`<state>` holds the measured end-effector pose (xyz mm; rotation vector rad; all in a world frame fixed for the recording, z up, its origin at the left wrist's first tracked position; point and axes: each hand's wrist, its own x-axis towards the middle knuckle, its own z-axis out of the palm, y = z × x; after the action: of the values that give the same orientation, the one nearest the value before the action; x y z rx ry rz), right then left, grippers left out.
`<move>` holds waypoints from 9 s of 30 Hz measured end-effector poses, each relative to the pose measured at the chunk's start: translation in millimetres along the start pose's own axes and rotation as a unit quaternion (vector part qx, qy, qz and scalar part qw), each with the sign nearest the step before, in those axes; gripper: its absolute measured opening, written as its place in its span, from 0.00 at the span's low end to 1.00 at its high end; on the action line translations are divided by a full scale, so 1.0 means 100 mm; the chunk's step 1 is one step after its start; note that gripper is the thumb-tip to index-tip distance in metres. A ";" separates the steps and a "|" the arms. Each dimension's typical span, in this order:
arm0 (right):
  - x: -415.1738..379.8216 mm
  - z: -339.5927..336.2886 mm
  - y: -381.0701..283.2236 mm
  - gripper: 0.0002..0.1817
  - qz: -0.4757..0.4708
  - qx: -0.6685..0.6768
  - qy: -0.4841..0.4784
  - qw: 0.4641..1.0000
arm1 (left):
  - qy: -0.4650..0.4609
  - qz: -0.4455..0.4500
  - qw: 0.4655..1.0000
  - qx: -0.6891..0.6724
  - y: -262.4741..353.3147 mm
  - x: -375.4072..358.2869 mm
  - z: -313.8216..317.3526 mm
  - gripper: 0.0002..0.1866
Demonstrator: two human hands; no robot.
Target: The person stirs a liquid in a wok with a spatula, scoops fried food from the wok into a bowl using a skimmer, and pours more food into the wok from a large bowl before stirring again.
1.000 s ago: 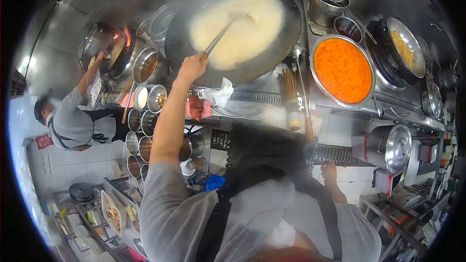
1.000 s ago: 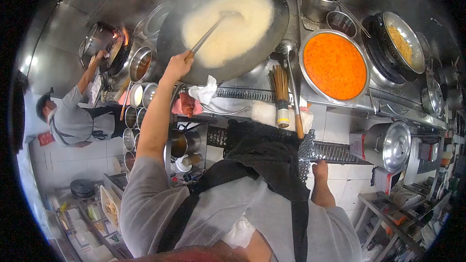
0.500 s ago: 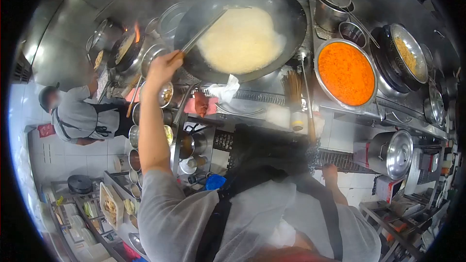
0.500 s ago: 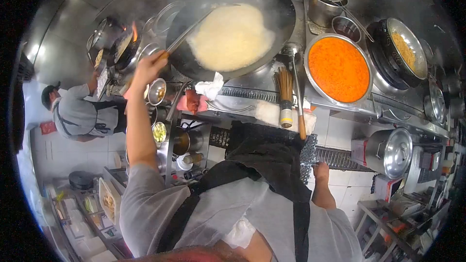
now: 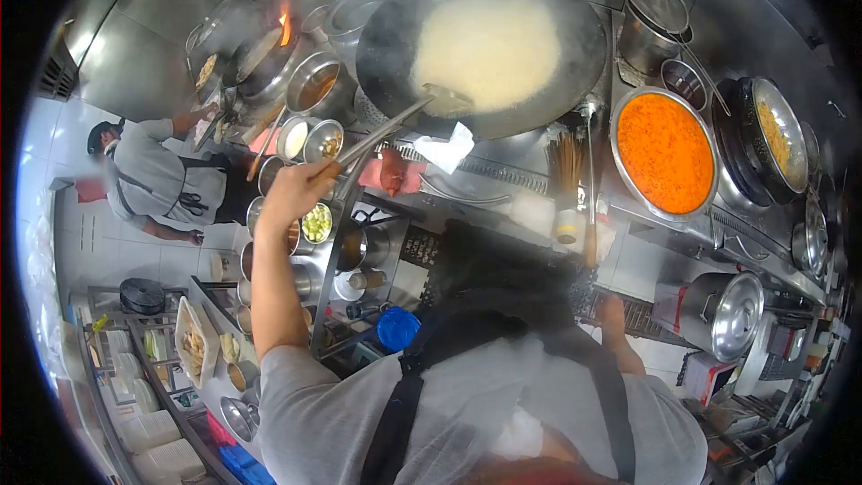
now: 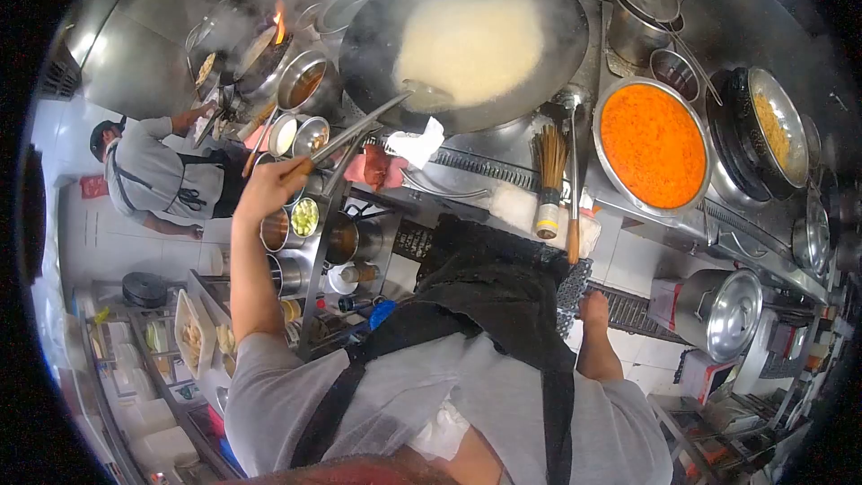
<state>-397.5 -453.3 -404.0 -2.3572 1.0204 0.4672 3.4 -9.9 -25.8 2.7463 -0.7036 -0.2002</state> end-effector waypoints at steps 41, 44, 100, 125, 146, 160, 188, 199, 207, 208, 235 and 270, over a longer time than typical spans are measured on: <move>0.21 0.75 0.90 0.09 -0.019 -0.016 -0.034 0.999 | -0.062 -0.094 0.972 -0.207 -0.07 0.16 -0.50 0.22; 0.00 0.22 0.36 0.09 -0.053 -0.040 0.014 0.998 | -0.071 -0.086 0.982 -0.151 -0.06 -0.07 -0.39 0.22; 0.15 0.87 0.91 0.09 -0.114 -0.024 0.066 0.991 | 0.070 0.010 0.981 0.180 -0.16 1.19 0.22 0.16; 0.10 0.15 0.30 0.14 0.017 0.022 -0.007 1.000 | 0.028 0.026 0.998 0.054 -0.11 1.07 0.93 0.24; 0.10 0.48 0.67 0.14 0.016 -0.022 0.002 1.000 | 0.098 0.012 0.995 0.026 0.41 2.61 1.15 0.19; 0.21 0.78 0.72 0.13 -0.187 -0.125 0.075 0.971 | -0.024 -0.139 0.925 -0.352 -0.12 0.26 -0.42 0.21; -0.15 0.59 0.85 0.10 0.079 0.083 0.005 0.993 | 0.048 0.048 0.995 0.077 0.19 1.93 1.16 0.22; -0.01 0.63 0.88 0.11 0.097 0.111 0.001 0.989 | 0.087 0.015 0.996 -0.005 0.59 2.54 1.27 0.20; -0.27 0.51 0.70 0.13 0.033 0.069 0.036 0.996 | -0.069 -0.074 0.878 -0.467 0.55 1.83 0.41 0.19; -0.25 0.54 0.70 0.12 0.015 0.037 0.031 0.999 | -0.063 -0.076 0.879 -0.466 0.49 1.67 0.30 0.19; 0.13 0.36 0.46 0.11 -0.009 0.001 -0.030 1.000 | -0.011 0.037 0.997 -0.071 0.54 0.82 0.82 0.20; -0.08 0.10 0.21 0.12 0.010 -0.012 -0.011 1.000 | -0.020 -0.121 0.992 -0.041 0.20 0.14 -0.42 0.20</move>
<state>-419.3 -454.4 -415.0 -2.3589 1.0355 0.5137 15.1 -23.1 19.4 2.7491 -0.3606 -0.3285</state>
